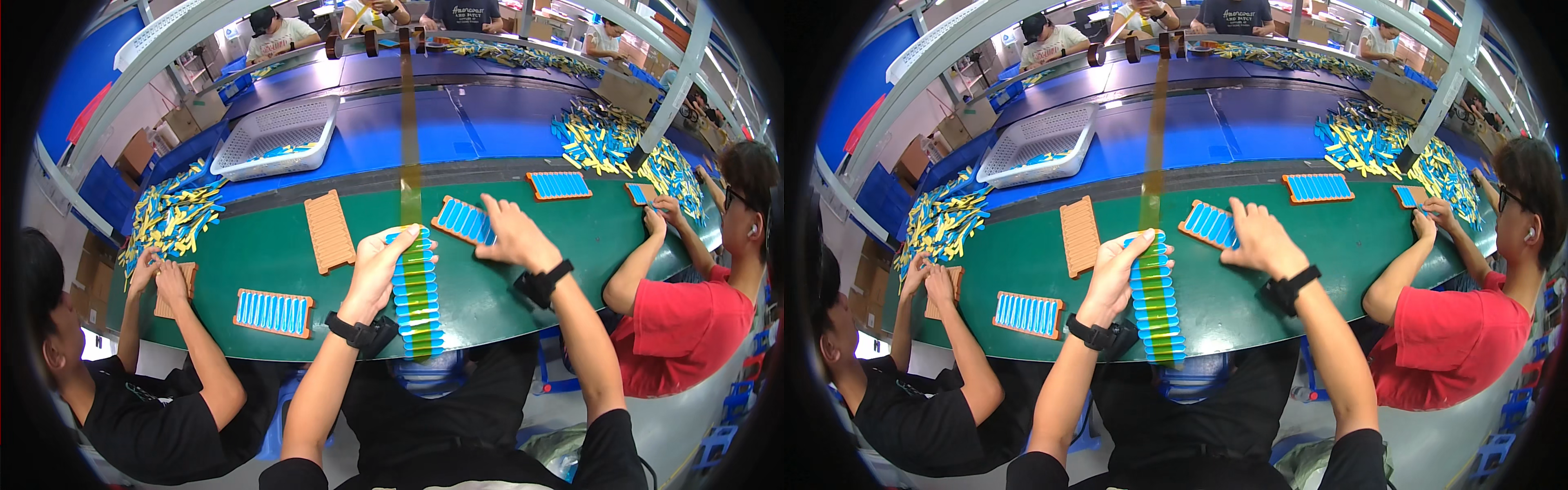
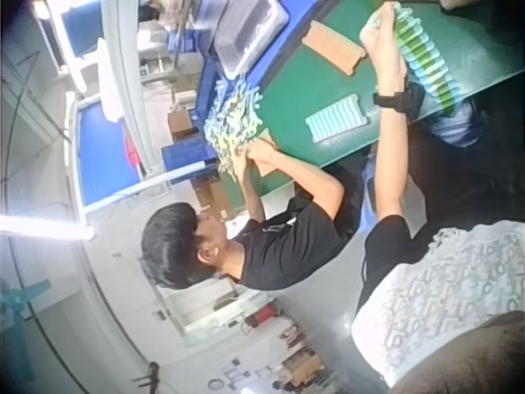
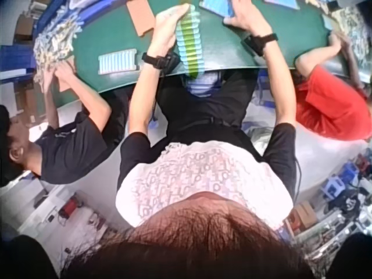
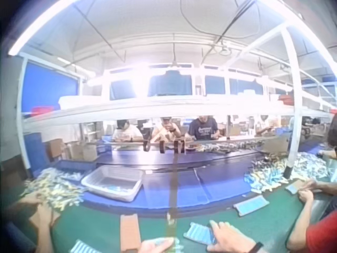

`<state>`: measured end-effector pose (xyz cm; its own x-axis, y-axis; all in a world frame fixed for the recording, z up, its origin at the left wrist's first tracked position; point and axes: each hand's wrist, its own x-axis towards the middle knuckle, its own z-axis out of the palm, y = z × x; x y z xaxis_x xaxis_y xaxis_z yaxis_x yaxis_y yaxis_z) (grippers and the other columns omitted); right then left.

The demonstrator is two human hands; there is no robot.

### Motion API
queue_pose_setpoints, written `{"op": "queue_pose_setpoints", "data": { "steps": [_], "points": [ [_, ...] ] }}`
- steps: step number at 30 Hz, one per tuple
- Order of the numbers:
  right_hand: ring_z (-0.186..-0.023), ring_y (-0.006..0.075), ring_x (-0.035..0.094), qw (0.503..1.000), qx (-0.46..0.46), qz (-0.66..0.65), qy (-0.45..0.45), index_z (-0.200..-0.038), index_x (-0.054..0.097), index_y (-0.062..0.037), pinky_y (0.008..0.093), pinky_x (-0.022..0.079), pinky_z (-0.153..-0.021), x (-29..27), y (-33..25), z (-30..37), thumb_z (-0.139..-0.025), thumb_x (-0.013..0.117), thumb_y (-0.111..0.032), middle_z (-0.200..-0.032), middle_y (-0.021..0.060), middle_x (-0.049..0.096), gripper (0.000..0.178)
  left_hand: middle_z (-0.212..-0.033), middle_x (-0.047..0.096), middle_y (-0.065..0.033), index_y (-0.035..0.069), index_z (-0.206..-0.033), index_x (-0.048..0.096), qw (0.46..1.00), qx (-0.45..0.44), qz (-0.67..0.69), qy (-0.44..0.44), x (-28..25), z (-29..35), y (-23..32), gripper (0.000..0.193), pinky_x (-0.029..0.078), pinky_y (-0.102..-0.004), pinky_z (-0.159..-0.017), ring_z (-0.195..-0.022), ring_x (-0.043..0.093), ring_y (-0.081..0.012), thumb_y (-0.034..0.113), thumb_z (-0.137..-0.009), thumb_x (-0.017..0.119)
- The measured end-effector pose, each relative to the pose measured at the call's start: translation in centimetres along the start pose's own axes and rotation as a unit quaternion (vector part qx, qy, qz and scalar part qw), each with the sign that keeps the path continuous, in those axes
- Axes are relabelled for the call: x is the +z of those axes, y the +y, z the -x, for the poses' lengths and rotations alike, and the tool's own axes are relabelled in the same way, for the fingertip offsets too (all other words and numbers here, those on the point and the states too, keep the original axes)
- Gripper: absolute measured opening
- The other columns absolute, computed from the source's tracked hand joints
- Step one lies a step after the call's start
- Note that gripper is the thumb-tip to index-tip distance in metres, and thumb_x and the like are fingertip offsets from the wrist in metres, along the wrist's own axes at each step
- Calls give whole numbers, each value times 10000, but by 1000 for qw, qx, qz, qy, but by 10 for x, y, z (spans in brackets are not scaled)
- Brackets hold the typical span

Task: Assembling small plastic parts into orange carrier trays and applying a long strip of adhesive tape.

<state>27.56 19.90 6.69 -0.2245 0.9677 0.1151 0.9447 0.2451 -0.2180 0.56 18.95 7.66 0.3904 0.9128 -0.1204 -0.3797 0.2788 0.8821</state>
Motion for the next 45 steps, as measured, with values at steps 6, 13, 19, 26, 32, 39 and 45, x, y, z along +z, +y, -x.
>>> {"op": "queue_pose_setpoints", "data": {
  "steps": [6,13,19,26,32,39,45],
  "points": [
    [-1016,439,627,995,31,-95,0,-1444,334,95,480,549,-843,-6,-60,47,-858,746,-441,-1113,312,599,894,-924,723,-159,-39,-1072,629,997,9,12,76,2,22,-15,246,590,-310,-663,-751,711,-187,178,-968,681],
    [-874,369,714,936,25,-350,27,-1419,399,50,431,549,-788,6,-16,25,-941,571,-75,-939,229,713,523,-942,740,-137,-77,-1031,683,992,11,-117,44,34,99,-59,197,570,-277,-750,-802,709,-146,98,-945,706],
    [-1357,326,449,959,-121,-254,-22,-1540,267,-53,421,429,-1104,22,-3,-3,-830,597,83,-1420,196,492,794,-946,747,-131,-85,-1009,698,993,-56,-69,83,34,149,-105,160,548,-249,-800,-837,706,-129,57,-936,709],
    [-1280,333,497,945,-106,-303,-55,-1547,260,-54,404,459,-1045,23,-20,3,-842,618,90,-1415,195,503,804,-965,748,-143,-90,-1052,696,988,-57,-9,141,22,146,-111,199,544,-257,-821,-850,705,-130,88,-966,678],
    [-1261,366,499,937,-83,-340,-21,-1540,242,-14,406,497,-1007,23,-41,30,-867,655,23,-1375,233,510,790,-973,744,-156,-93,-1068,686,989,-71,51,119,30,147,-111,254,559,-282,-816,-872,718,-164,135,-1028,582],
    [-1195,301,527,914,-75,-399,-19,-1566,195,-28,358,497,-936,31,-50,39,-859,667,-6,-1449,221,484,851,-959,744,-172,-104,-1058,683,990,-74,40,116,29,146,-110,256,570,-299,-810,-841,727,-184,130,-1023,585],
    [-1392,330,405,871,-97,-476,-72,-1586,110,-28,390,427,-1069,27,-43,40,-785,756,-92,-1501,248,405,1031,-967,743,-172,-110,-1067,685,991,-65,51,105,26,145,-119,254,585,-309,-811,-848,732,-194,120,-1020,588]
  ]
}}
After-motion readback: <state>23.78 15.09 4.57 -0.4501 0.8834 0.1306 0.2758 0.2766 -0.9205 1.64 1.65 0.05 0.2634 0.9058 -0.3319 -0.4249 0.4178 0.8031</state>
